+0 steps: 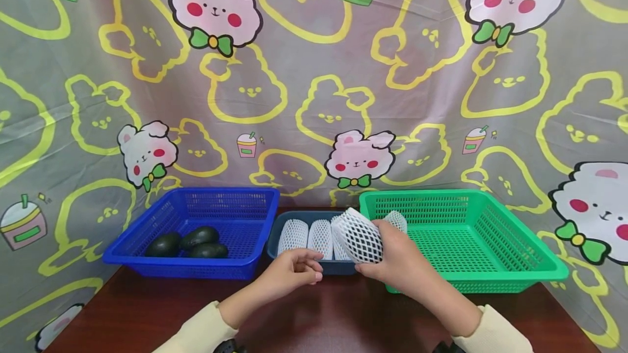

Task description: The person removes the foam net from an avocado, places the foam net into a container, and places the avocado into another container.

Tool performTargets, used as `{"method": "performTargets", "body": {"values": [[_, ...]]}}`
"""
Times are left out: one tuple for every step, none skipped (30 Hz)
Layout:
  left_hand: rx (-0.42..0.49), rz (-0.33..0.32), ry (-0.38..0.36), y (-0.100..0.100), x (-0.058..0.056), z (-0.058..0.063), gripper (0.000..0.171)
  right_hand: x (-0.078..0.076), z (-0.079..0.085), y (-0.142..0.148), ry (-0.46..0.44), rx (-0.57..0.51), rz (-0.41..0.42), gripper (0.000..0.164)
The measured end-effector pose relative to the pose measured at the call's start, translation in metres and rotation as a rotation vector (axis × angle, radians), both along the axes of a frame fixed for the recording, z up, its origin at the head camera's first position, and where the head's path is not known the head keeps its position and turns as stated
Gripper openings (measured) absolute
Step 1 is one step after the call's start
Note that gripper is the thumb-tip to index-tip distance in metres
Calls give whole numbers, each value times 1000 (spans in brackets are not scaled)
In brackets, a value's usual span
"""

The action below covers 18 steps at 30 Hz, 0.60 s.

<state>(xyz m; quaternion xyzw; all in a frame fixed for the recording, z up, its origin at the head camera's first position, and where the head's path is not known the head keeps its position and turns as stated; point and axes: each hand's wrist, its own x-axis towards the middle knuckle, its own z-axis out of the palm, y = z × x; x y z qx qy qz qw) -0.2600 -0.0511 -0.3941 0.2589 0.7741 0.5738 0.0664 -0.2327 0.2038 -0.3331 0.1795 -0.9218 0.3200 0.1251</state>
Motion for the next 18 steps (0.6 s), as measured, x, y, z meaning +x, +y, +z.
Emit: {"method": "performTargets", "body": {"values": [[-20, 9, 21, -2, 1, 0, 36, 1, -1, -2, -3, -4, 8, 82], [-35, 15, 38, -5, 1, 0, 36, 2, -2, -4, -9, -6, 10, 82], [-44, 19, 51, -7, 2, -1, 35, 2, -4, -6, -11, -3, 10, 82], [-47, 21, 53, -10, 3, -1, 35, 3, -5, -8, -14, -1, 12, 82], [-47, 21, 56, -13, 3, -1, 35, 4, -7, -10, -14, 1, 12, 82], [-48, 20, 62, -15, 4, -2, 36, 4, -8, -12, -14, 5, 9, 83], [-53, 20, 63, -18, 4, -2, 36, 5, -10, -14, -13, 10, 8, 83], [-55, 18, 67, -20, 5, -3, 36, 5, -12, -16, -13, 12, 7, 83], [-59, 16, 72, -23, 5, -4, 36, 6, -14, -18, -12, 13, 11, 83], [-63, 18, 72, -25, 5, -5, 36, 6, -16, -20, -14, 13, 15, 84], [-64, 18, 76, -28, 5, -6, 35, 7, -17, -22, -15, 14, 18, 84], [-70, 22, 80, -30, 5, -6, 34, 7, -19, -24, -17, 17, 22, 85], [-73, 27, 79, -32, 6, -7, 33, 8, -21, -26, -21, 18, 28, 85], [-76, 29, 82, -34, 6, -7, 32, 8, -22, -28, -28, 18, 32, 85], [-76, 32, 83, -36, 6, -8, 32, 8, -24, -30, -35, 22, 36, 86], [-73, 34, 81, -38, 7, -7, 31, 8, -26, -31, -41, 29, 43, 85], [-69, 35, 83, -40, 7, -8, 31, 8, -28, -33, -48, 36, 50, 85], [-67, 34, 82, -42, 8, -8, 32, 8, -29, -35, -52, 45, 58, 86]]}}
